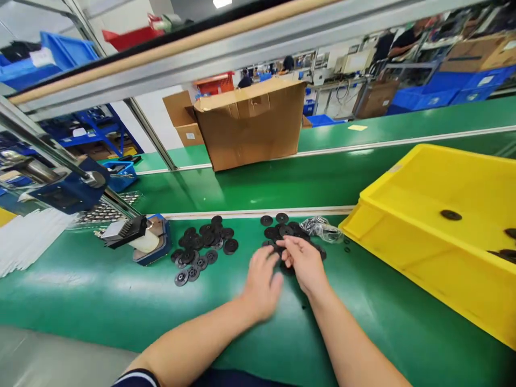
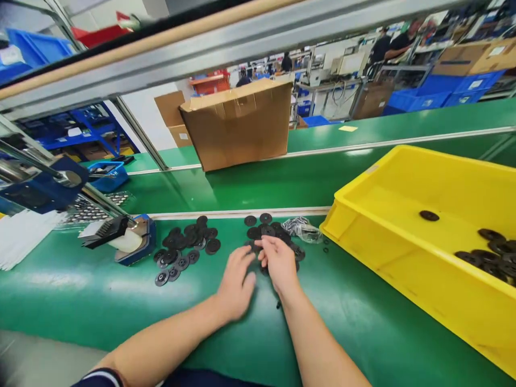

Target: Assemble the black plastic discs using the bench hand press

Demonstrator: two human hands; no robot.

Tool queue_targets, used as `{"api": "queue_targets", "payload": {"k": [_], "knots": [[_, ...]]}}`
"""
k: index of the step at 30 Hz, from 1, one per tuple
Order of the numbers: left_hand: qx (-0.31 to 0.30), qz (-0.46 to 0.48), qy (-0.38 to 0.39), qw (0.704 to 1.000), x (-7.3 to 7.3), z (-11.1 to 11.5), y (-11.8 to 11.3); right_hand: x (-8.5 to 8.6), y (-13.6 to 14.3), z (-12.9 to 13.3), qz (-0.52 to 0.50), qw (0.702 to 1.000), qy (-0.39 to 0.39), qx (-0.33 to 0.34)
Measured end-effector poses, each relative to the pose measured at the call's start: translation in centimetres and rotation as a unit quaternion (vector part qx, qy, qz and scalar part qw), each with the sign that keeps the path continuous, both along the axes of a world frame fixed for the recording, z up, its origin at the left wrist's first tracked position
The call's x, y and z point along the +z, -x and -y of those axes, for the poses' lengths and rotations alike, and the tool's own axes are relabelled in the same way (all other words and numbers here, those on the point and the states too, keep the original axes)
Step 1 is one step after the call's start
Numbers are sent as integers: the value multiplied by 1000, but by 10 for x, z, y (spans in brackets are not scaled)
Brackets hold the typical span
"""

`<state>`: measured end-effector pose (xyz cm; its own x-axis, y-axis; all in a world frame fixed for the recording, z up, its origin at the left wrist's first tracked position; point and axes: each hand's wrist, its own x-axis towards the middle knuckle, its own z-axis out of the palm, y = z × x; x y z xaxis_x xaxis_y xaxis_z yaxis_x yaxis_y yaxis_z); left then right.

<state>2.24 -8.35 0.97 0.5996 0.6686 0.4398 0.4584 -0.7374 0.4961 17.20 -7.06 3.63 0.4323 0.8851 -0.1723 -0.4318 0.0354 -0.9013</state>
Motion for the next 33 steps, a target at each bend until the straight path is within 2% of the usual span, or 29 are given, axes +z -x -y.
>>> {"api": "queue_targets", "payload": {"k": [2, 3, 4, 6, 10, 13, 14, 16, 18, 20, 23, 27, 31, 33], "knots": [[-156, -76, 2, 985, 5, 38, 1, 4, -13, 1, 23, 999, -6, -45], [-212, -116, 8, 970, 8, 52, 1, 5, -20, 1, 32, 997, -6, -66], [-250, -151, 16, 956, 11, 63, 0, 6, -27, 1, 40, 996, -3, -83], [-266, -194, 32, 944, 16, 70, -4, 7, -39, 2, 51, 994, 6, -99], [-227, -182, 37, 956, 13, 53, -6, 5, -54, 2, 64, 996, 31, -52], [-196, -107, 4, 975, 4, 27, -1, 2, -59, 3, 66, 996, 54, 2], [-163, -76, -7, 984, 2, 15, 0, 2, -60, 3, 66, 996, 60, 14], [-57, -31, -17, 998, 0, -11, 0, 2, -58, 3, 64, 995, 67, 37], [56, -34, -6, 998, -1, -38, -3, 3, -55, 4, 60, 994, 66, 59], [112, -67, 5, 991, -1, -61, -6, 5, -51, 4, 55, 993, 61, 80], [114, -107, 21, 987, -1, -80, -10, 5, -47, 4, 55, 992, 55, 95], [116, -77, 74, 987, 1, -83, -6, -1, -46, 2, 71, 992, 52, 87], [119, 34, 177, 976, 0, -73, 8, -7, -40, 0, 100, 989, 48, 95], [118, 123, 260, 951, -4, -68, 15, -10, -34, -1, 131, 985, 47, 102]]}}
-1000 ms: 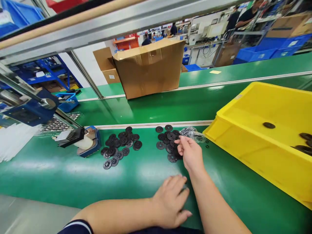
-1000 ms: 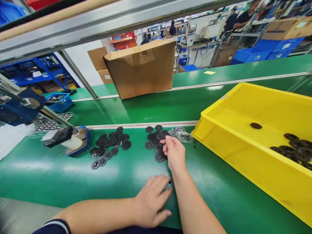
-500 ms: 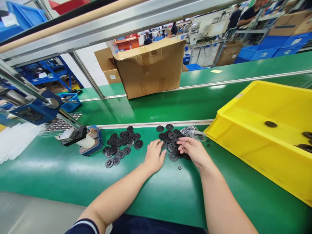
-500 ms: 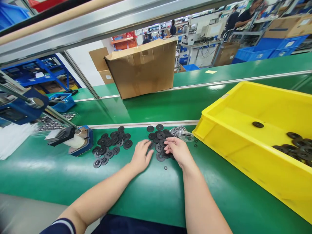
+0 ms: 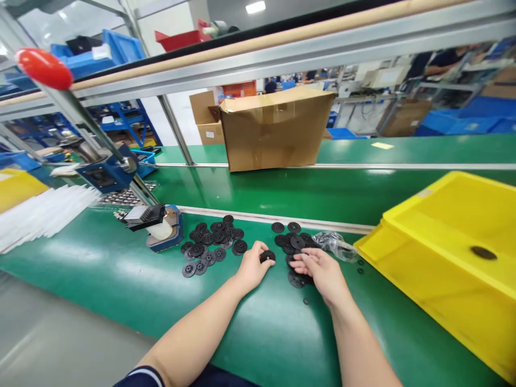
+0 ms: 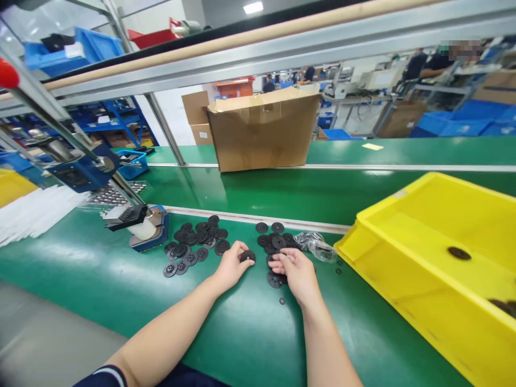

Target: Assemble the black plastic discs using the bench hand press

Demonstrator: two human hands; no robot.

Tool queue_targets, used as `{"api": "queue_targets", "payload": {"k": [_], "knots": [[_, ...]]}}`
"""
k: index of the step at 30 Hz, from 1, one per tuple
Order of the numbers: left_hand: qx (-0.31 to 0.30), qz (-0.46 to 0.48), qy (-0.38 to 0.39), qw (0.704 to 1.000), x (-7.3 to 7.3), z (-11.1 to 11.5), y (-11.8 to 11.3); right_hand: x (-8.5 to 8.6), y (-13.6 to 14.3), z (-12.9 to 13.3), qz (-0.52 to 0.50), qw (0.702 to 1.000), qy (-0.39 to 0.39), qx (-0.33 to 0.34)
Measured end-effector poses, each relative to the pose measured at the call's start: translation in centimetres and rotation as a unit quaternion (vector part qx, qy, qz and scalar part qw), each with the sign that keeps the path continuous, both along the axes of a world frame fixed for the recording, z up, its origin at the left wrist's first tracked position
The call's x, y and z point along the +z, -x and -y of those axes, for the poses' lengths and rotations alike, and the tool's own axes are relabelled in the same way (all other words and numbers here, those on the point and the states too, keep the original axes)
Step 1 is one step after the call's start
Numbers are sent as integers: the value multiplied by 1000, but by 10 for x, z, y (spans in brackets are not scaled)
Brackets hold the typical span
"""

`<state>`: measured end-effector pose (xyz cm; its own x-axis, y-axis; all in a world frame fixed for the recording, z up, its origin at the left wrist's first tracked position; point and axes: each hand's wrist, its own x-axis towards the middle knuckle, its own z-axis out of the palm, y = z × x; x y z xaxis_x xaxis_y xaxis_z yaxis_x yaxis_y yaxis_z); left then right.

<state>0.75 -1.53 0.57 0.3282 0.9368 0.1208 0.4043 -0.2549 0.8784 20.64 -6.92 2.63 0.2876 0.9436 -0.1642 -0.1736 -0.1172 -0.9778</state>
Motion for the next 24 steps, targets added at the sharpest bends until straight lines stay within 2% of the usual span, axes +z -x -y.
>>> {"api": "queue_targets", "payload": {"k": [2, 4, 8, 12, 17, 24], "knots": [[6, 108, 82, 991, -4, 3, 5, -2, 7, -1, 42, 999, -5, 13], [1, 201, 147, 969, -7, 4, 8, -5, 16, -1, 88, 996, -12, 27], [-6, 307, 212, 928, -6, 2, 6, -11, 34, 0, 157, 986, -38, 45], [-35, 348, 270, 897, -1, 6, 2, -16, 44, 2, 234, 968, -71, 49], [-85, 378, 338, 858, 1, 11, 1, -18, 47, -1, 339, 927, -152, 52], [-89, 397, 352, 843, -3, 9, 2, -21, 48, 1, 408, 888, -197, 79]]}}
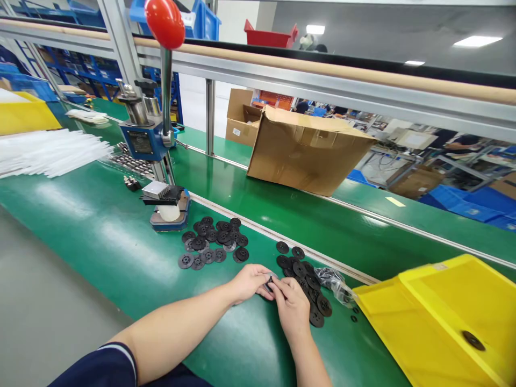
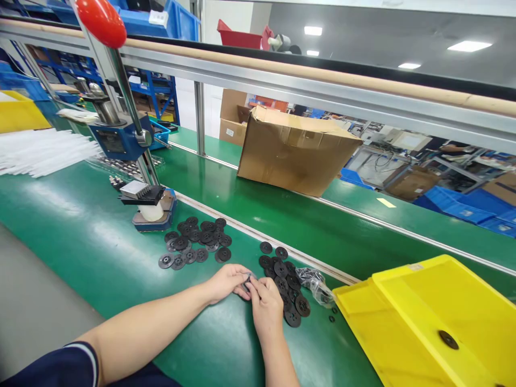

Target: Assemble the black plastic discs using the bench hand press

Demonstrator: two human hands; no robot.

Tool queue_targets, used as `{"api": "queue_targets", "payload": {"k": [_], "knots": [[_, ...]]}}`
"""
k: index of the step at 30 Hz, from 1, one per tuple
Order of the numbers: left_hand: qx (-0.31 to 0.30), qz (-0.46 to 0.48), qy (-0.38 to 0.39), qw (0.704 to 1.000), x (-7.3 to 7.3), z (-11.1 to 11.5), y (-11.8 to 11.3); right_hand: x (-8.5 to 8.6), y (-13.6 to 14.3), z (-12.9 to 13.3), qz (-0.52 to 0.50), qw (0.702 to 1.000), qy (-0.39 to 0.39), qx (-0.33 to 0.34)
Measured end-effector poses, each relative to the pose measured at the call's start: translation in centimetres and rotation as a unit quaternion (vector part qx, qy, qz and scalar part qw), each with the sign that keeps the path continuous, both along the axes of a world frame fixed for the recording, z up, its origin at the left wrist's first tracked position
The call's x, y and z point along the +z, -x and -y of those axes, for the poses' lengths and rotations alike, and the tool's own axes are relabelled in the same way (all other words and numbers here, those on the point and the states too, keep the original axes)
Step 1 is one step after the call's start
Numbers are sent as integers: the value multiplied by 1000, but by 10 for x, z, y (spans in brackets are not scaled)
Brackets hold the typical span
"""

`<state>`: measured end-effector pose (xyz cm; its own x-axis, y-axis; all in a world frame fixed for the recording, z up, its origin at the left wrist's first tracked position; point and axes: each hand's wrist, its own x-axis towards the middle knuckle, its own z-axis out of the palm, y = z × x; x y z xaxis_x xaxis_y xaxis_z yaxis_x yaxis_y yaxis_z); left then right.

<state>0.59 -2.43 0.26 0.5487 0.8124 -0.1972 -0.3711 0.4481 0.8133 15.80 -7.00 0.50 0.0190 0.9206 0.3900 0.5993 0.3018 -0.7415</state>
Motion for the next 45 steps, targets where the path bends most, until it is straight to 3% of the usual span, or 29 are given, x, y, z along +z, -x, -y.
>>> {"api": "queue_targets", "payload": {"k": [6, 9, 11, 13, 15, 18, 21, 24, 27, 31, 34, 38, 43, 45], "knots": [[18, -29, -16, 999, 1, -1, 1, 4, 1, 1, 25, 999, 17, 10], [48, -99, -78, 991, 7, -7, 9, 16, -16, 5, 33, 994, 100, -28], [111, -181, -163, 963, 13, -15, 20, 27, -36, 11, 45, 982, 176, -56], [205, -291, -268, 895, 19, -24, 35, 37, -56, 19, 59, 968, 237, -62], [284, -402, -358, 794, 23, -33, 50, 43, -70, 24, 72, 952, 292, -50], [322, -537, -402, 668, 24, -45, 68, 40, -72, 28, 78, 934, 348, -25], [315, -622, -382, 606, 21, -52, 77, 33, -60, 26, 85, 926, 366, -12], [342, -639, -385, 571, 20, -49, 73, 30, -48, 26, 89, 929, 358, -3], [332, -587, -457, 580, 17, -38, 53, 34, -46, 28, 76, 934, 349, 15], [161, -532, -570, 605, 9, -24, 9, 38, -55, 32, 72, 939, 335, 11], [85, -541, -577, 606, 7, -27, -22, 37, -56, 35, 102, 944, 313, -27], [57, -532, -573, 620, 8, -43, -45, 35, -43, 38, 140, 947, 284, -52], [89, -473, -548, 684, 3, -46, -45, 36, -28, 34, 120, 967, 226, -10], [99, -441, -517, 726, 2, -38, -37, 36, -25, 30, 93, 975, 203, 3]]}}
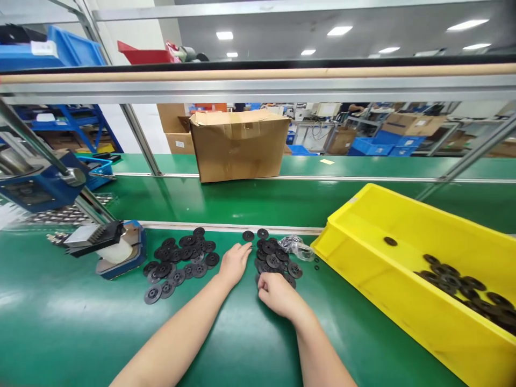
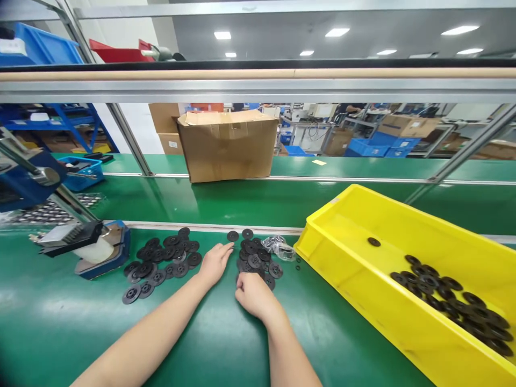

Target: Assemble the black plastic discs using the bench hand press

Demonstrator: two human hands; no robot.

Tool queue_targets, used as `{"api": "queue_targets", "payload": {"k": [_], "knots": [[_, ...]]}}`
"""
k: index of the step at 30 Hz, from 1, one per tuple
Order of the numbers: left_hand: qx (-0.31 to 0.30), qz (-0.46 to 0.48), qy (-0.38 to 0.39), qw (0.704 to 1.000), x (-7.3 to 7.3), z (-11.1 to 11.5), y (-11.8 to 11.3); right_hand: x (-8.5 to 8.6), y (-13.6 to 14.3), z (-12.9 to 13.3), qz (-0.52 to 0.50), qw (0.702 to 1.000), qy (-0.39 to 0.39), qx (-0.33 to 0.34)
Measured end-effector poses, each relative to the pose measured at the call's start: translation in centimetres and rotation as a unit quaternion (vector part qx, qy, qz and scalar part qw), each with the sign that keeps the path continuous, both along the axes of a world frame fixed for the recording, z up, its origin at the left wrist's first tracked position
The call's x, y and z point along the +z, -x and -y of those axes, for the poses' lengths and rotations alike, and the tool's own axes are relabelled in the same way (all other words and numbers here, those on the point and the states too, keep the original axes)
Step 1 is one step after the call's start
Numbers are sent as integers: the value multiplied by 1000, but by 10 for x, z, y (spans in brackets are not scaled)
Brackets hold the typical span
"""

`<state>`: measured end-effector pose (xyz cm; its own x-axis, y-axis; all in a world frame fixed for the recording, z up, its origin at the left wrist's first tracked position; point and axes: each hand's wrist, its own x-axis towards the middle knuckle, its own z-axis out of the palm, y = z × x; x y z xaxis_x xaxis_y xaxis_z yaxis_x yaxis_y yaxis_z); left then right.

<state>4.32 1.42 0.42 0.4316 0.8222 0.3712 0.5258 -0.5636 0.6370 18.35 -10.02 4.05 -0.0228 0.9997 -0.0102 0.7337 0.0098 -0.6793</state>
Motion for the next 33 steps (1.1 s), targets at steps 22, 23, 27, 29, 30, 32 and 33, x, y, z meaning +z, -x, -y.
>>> {"api": "queue_targets", "payload": {"k": [22, 23, 27, 29, 30, 32, 33], "knots": [[-19, 386, 573, 723, 9, 53, 52, -30, 56, -11, -130, 967, -192, -106], [-15, 389, 576, 719, 10, 53, 52, -32, 55, -11, -127, 967, -191, -109], [-16, 394, 571, 720, 15, 56, 48, -34, 49, -13, -123, 969, -180, -115], [-24, 398, 560, 726, 19, 59, 46, -31, 47, -13, -130, 969, -178, -113], [-30, 401, 554, 729, 20, 61, 44, -30, 47, -13, -136, 968, -179, -109], [-37, 406, 542, 735, 20, 62, 42, -26, 46, -14, -149, 967, -185, -93], [-39, 410, 536, 737, 19, 61, 40, -24, 45, -15, -155, 967, -189, -78]]}}
